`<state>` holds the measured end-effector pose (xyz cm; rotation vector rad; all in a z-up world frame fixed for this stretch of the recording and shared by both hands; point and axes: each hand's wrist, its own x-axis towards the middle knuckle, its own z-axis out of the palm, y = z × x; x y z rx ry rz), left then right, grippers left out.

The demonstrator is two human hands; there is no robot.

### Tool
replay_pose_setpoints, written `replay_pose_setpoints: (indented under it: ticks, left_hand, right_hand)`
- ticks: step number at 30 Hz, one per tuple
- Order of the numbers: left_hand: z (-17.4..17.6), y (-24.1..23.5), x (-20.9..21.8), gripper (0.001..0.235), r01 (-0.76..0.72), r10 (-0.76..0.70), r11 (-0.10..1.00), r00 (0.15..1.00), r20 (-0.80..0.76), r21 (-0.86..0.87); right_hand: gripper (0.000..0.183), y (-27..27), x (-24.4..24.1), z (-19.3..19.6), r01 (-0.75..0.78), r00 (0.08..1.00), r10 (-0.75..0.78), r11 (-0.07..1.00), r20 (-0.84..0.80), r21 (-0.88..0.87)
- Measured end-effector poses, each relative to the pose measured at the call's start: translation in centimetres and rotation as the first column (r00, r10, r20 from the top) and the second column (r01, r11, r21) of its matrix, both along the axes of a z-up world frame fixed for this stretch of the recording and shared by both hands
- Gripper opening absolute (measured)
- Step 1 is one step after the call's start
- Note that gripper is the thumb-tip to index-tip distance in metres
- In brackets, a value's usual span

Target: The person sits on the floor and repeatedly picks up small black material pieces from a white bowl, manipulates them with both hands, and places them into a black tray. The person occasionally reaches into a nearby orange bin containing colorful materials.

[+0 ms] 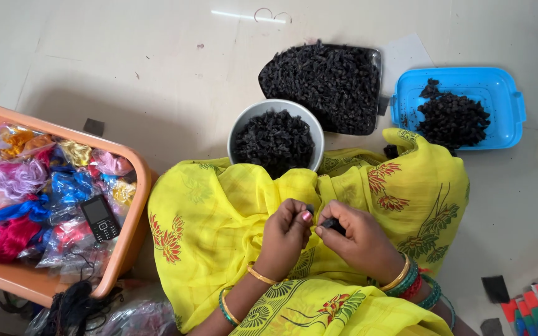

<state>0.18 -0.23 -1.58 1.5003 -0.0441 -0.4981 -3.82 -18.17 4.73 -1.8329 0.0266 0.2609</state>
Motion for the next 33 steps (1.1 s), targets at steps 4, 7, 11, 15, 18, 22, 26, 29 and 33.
replay_pose_setpoints:
  ticks: [4,7,11,15,18,22,26,29,33]
  left_hand:
    - [-3.9,4.8,5.7,0.017,-0.447,0.449,0.887,0.893,-0.004,-0.121]
    - [0.1,7.7,7.6,0.014,-0.375,0.402,0.850,0.915,-0.003,-0.371]
    - [4.2,6.3,6.0,0.012,-0.158,0.084,0.929,0.971,-0.224,-0.334]
    - [4.8,2.8,3.3,0.022,0.106,-0.254,0.902,0.914,-0.316,-0.419]
    - [4.2,0.9,1.6,0.021,0.190,-0.312,0.870,0.927,-0.210,-0.455]
    - [2.4,0.2,0.2,0.015,0.146,-0.178,0.912,0.983,-0.049,-0.383]
    - [3.9,0.5,0.0,0.011,0.111,-0.109,0.955,0.994,0.025,-0.275]
    - [4.3,0.7,0.1,0.011,0.085,-0.079,0.988,0.995,0.053,-0.127]
    - [3.4,1.1,0.2,0.009,0.106,-0.099,0.990,0.992,0.074,-0.092]
  right_hand:
    - [0.010,-1.0,-1.0,-0.3,-0.082,0.985,0.124,0.951,-0.123,0.297]
    - [0.006,-1.5,-1.0,0.4,0.077,0.955,0.038,0.927,-0.295,0.368]
    - [0.010,-2.3,-0.1,0.5,0.201,0.937,-0.055,0.893,-0.346,0.402]
    - [0.011,-1.3,0.8,1.1,0.160,0.967,-0.046,0.873,-0.250,0.460]
    - [0.011,-1.5,0.2,-0.1,0.155,0.977,-0.066,0.875,-0.205,0.459]
    - [0.012,-1.8,-0.2,-1.2,0.175,0.976,-0.100,0.891,-0.194,0.419]
    - [0.016,-1.0,0.4,0.0,0.131,0.986,-0.076,0.910,-0.151,0.394]
    - [0.018,-0.6,0.6,0.7,0.130,0.985,-0.069,0.899,-0.159,0.418]
    - [0.017,-0.1,0.6,0.4,0.148,0.981,-0.071,0.880,-0.182,0.452]
